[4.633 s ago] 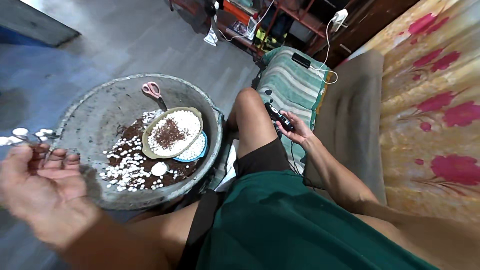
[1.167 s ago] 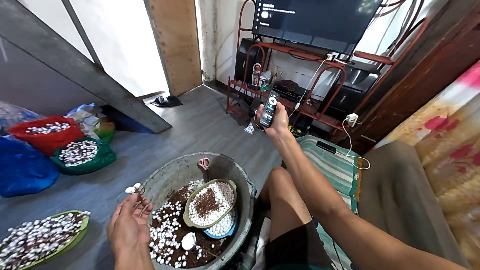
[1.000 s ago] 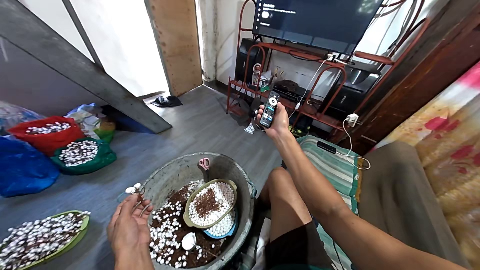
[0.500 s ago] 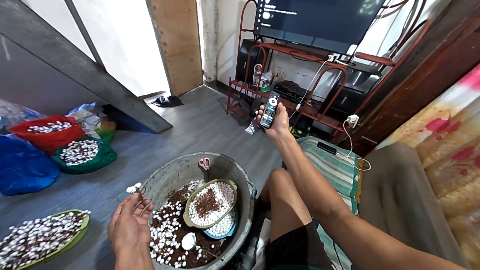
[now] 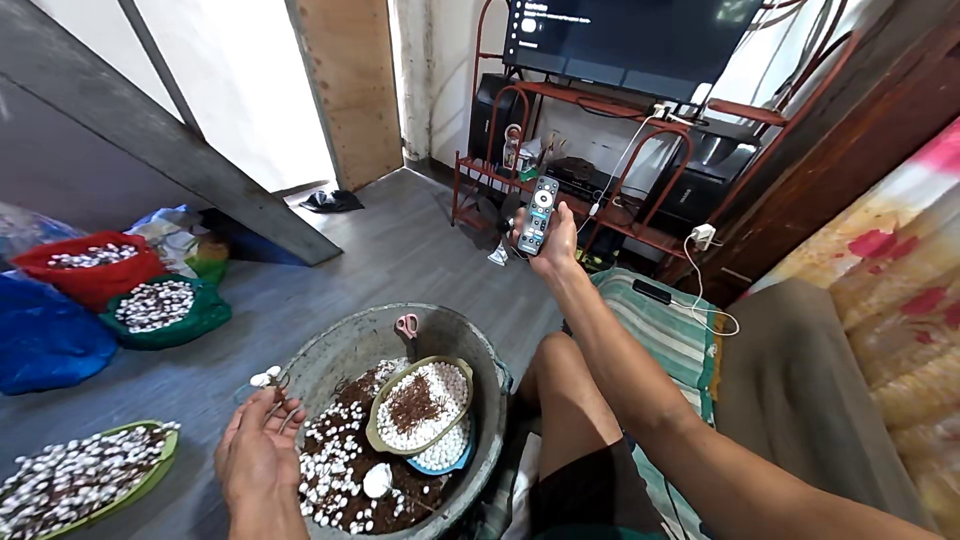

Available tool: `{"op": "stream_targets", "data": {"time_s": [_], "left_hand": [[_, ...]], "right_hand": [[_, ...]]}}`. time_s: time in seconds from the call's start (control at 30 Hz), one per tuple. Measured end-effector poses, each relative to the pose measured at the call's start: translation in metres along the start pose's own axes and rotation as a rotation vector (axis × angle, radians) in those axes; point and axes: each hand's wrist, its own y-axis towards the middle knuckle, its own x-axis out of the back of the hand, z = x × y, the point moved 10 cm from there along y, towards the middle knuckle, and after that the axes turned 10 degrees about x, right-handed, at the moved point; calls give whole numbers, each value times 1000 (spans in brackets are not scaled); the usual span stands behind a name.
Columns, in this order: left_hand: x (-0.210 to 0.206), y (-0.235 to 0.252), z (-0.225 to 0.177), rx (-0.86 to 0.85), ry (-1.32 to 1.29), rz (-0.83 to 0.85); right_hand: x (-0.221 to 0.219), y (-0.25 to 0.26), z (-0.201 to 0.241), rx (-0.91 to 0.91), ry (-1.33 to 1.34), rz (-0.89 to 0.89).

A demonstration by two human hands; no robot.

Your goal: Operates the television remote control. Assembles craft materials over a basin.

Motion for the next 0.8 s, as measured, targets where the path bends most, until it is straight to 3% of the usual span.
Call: {"op": "stream_targets", "data": {"time_s": [0.8], "left_hand": [[0,1,0,-9,7,13]], "right_hand": [[7,-5,2,21,-2,25]]}}
